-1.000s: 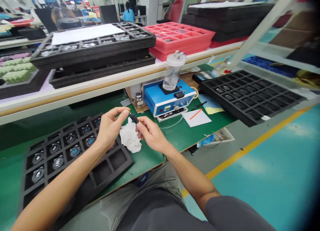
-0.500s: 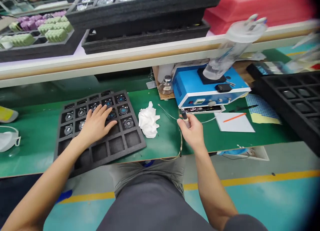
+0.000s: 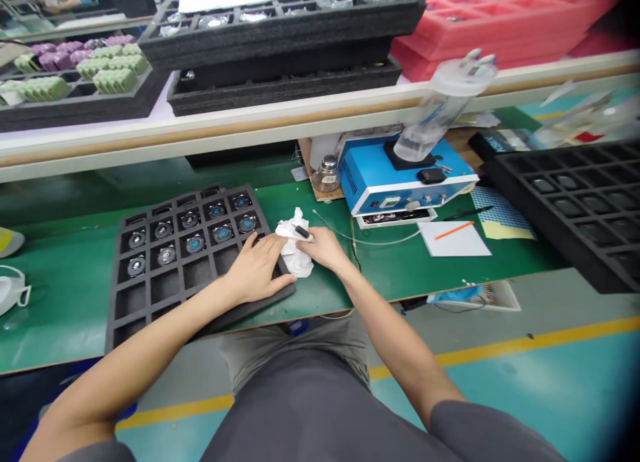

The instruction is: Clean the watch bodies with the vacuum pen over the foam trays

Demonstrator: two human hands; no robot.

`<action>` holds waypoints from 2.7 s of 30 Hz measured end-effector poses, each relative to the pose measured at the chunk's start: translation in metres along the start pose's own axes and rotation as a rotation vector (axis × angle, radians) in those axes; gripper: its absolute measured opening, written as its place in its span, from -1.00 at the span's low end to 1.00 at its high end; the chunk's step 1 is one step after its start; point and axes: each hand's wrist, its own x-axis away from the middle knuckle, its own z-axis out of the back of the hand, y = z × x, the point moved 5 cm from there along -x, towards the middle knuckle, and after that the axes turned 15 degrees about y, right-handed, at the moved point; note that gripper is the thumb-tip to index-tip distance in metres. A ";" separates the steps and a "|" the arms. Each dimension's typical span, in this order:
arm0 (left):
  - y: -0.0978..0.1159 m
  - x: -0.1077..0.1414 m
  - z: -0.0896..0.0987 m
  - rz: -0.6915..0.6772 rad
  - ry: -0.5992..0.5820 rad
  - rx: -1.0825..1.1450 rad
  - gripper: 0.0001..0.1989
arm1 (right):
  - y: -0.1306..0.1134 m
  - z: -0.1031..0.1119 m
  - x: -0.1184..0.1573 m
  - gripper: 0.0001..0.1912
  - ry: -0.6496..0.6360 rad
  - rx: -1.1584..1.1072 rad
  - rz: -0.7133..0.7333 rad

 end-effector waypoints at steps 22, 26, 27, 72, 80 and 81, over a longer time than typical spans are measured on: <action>-0.027 -0.111 -0.041 0.328 -0.090 0.263 -0.94 | 0.049 0.143 0.044 -0.58 0.406 -0.322 -0.258; -0.040 -0.122 -0.014 0.422 0.049 0.532 -0.79 | 0.061 0.171 0.048 -0.58 0.494 -0.321 -0.269; -0.039 -0.124 -0.011 0.447 0.059 0.605 -0.77 | 0.063 0.175 0.048 -0.58 0.506 -0.330 -0.266; 0.044 -0.179 -0.041 0.415 0.157 0.869 -0.86 | 0.110 0.204 0.048 -0.65 0.706 -0.280 -0.248; 0.006 -0.154 -0.024 0.781 0.128 1.203 -0.92 | 0.110 0.198 0.044 -0.53 0.742 -0.250 -0.220; 0.006 -0.154 -0.026 0.808 0.118 1.236 -0.92 | 0.103 0.196 0.044 -0.47 0.751 -0.276 -0.211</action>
